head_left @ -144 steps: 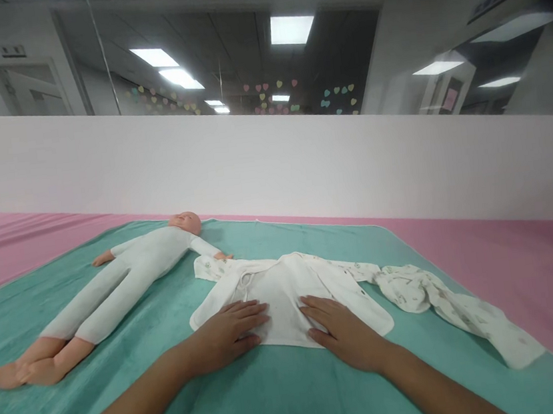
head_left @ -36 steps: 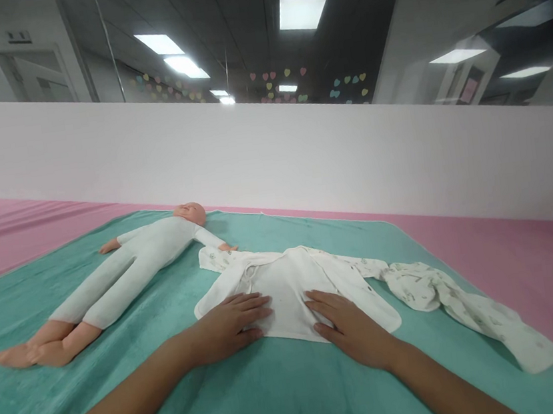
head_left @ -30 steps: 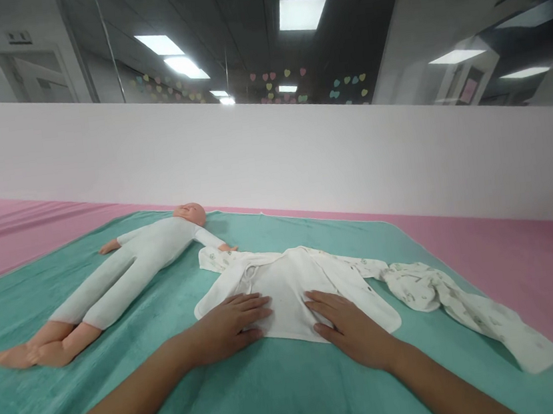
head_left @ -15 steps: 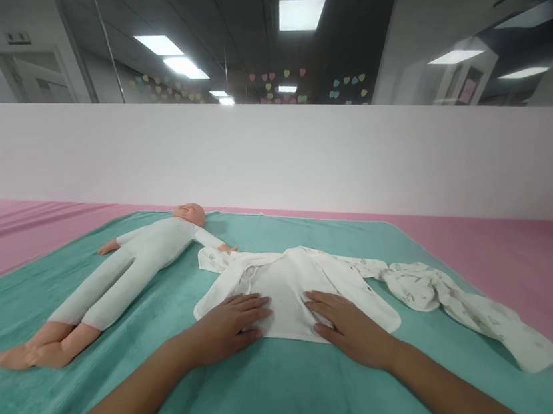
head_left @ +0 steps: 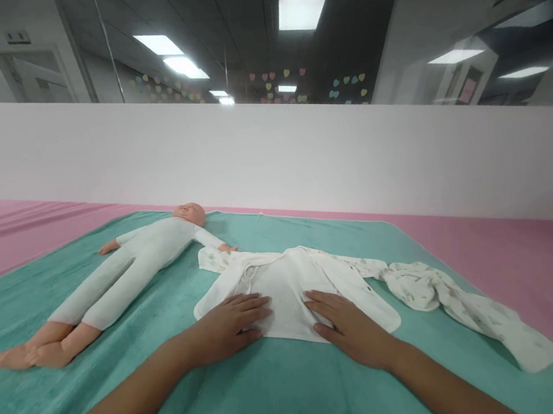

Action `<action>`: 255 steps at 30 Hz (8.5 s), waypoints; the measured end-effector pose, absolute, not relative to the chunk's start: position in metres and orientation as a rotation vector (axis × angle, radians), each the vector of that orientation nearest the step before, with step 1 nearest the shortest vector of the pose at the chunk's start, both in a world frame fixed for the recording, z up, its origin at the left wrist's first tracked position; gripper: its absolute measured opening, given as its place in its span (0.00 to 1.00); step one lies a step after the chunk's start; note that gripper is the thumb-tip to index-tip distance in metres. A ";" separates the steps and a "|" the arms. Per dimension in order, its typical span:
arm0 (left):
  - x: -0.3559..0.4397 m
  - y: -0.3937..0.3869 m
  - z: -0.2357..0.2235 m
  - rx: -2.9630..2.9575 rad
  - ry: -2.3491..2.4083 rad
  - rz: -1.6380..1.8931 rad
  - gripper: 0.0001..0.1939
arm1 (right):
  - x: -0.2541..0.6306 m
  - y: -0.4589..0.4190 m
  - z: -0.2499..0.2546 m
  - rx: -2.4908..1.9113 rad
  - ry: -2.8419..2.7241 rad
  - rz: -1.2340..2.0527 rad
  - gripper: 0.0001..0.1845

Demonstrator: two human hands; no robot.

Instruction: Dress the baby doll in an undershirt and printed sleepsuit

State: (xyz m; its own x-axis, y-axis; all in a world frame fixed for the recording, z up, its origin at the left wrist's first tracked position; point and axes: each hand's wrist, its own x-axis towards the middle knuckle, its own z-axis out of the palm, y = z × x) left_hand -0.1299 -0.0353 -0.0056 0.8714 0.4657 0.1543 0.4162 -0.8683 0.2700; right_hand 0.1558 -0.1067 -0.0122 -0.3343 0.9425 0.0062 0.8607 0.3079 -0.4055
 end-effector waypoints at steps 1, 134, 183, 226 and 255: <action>-0.130 -0.036 -0.005 2.815 0.673 0.315 0.22 | 0.156 -0.107 -0.012 -1.647 -2.332 0.490 0.30; -0.130 -0.036 -0.003 2.868 0.695 0.234 0.22 | 0.155 -0.104 -0.013 -1.615 -2.369 0.436 0.29; -0.127 -0.036 0.005 2.768 0.998 0.335 0.18 | 0.158 -0.105 -0.015 -1.637 -2.335 0.474 0.29; -0.127 -0.036 0.004 2.753 1.012 0.349 0.16 | 0.158 -0.106 -0.014 -1.627 -2.333 0.488 0.29; -0.127 -0.037 0.006 2.743 0.983 0.319 0.14 | 0.158 -0.106 -0.014 -1.593 -2.358 0.450 0.28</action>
